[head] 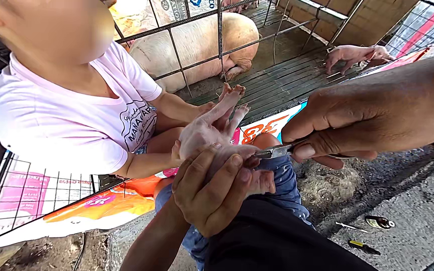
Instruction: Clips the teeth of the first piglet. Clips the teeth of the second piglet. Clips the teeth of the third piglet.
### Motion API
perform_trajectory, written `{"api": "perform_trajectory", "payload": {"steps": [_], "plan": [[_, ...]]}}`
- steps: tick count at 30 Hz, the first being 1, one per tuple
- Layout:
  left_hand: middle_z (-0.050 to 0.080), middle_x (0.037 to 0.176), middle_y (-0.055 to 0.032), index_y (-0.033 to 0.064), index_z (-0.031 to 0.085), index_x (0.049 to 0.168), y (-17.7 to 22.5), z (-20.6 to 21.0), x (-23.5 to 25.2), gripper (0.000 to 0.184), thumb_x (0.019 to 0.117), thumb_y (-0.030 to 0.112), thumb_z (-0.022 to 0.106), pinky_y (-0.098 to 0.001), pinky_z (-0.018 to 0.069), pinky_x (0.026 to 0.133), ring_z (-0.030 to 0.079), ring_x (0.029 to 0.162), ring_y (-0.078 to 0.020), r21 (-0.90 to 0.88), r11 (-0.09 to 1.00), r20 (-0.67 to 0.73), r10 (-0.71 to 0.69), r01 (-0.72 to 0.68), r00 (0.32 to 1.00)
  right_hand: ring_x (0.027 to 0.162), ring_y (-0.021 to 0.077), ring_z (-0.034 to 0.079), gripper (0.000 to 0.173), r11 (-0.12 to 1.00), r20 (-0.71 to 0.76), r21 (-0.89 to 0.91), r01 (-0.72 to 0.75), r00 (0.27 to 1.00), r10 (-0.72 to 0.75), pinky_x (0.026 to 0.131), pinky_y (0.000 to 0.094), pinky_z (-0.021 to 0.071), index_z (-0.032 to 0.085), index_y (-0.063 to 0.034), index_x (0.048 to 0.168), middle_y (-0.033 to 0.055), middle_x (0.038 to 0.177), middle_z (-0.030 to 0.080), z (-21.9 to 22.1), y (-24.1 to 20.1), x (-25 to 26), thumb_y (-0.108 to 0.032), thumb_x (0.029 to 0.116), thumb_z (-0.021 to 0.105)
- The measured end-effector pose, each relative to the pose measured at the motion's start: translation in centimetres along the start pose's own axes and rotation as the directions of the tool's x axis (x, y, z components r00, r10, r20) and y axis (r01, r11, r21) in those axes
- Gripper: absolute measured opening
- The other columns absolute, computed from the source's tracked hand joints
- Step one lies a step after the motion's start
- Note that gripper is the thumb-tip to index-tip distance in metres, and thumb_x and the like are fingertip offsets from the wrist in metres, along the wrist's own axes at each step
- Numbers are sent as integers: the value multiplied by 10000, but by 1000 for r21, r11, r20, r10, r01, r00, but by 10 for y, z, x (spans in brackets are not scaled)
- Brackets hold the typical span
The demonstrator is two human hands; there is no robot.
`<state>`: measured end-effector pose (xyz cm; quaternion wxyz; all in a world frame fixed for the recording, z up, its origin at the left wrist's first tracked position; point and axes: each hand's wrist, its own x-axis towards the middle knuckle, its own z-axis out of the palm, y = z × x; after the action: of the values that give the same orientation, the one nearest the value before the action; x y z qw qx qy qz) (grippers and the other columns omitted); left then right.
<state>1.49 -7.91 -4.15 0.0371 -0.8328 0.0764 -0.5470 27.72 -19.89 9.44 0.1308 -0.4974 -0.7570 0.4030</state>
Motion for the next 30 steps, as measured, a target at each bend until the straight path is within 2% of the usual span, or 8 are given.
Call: {"api": "perform_trajectory", "payload": {"steps": [8, 12, 15, 19, 30], "plan": [[673, 1189, -141, 21, 622, 1229, 0, -1, 0, 342, 942, 172, 733, -465, 526, 1017, 651, 1138, -313, -13, 1000, -10, -12, 12, 1000, 430, 27, 548, 275, 997, -1, 81, -2, 1000, 2, 360, 149, 430, 685, -91, 918, -20, 587, 602, 4, 2, 3, -246, 1077, 522], [677, 1184, -138, 20, 630, 1217, 1, -1, -1, 325, 939, 153, 733, -464, 538, 1000, 657, 1124, -312, -25, 999, -17, -22, 21, 1000, 428, 45, 548, 249, 985, 1, 166, -51, 999, 52, 374, 172, 451, 699, -83, 967, -12, 603, 618, 10, 4, 1, -209, 1077, 514], [671, 1192, -137, 19, 618, 1227, 1, -1, 0, 344, 938, 166, 733, -461, 536, 1005, 653, 1133, -310, -25, 999, -24, -28, 28, 999, 428, 19, 536, 261, 986, -58, 166, -4, 998, 14, 364, 153, 428, 707, -86, 957, -36, 597, 610, 18, 10, -1, -238, 1072, 527], [667, 1234, -128, 34, 599, 1264, 1, -1, -1, 383, 937, 181, 735, -464, 526, 1028, 644, 1170, -308, -27, 999, -10, -37, 36, 999, 440, 18, 549, 273, 980, -76, 192, 44, 997, -30, 371, 152, 448, 706, -83, 979, -35, 627, 624, 23, 16, -2, -251, 1080, 516], [671, 1233, -124, 29, 620, 1242, 2, 1, -5, 375, 923, 175, 753, -457, 540, 1008, 648, 1160, -307, -63, 997, -49, -58, 55, 997, 434, 33, 537, 248, 955, -39, 291, 48, 999, -38, 372, 157, 431, 680, -54, 997, -7, 636, 624, 24, 23, 1, -192, 1084, 493]]}}
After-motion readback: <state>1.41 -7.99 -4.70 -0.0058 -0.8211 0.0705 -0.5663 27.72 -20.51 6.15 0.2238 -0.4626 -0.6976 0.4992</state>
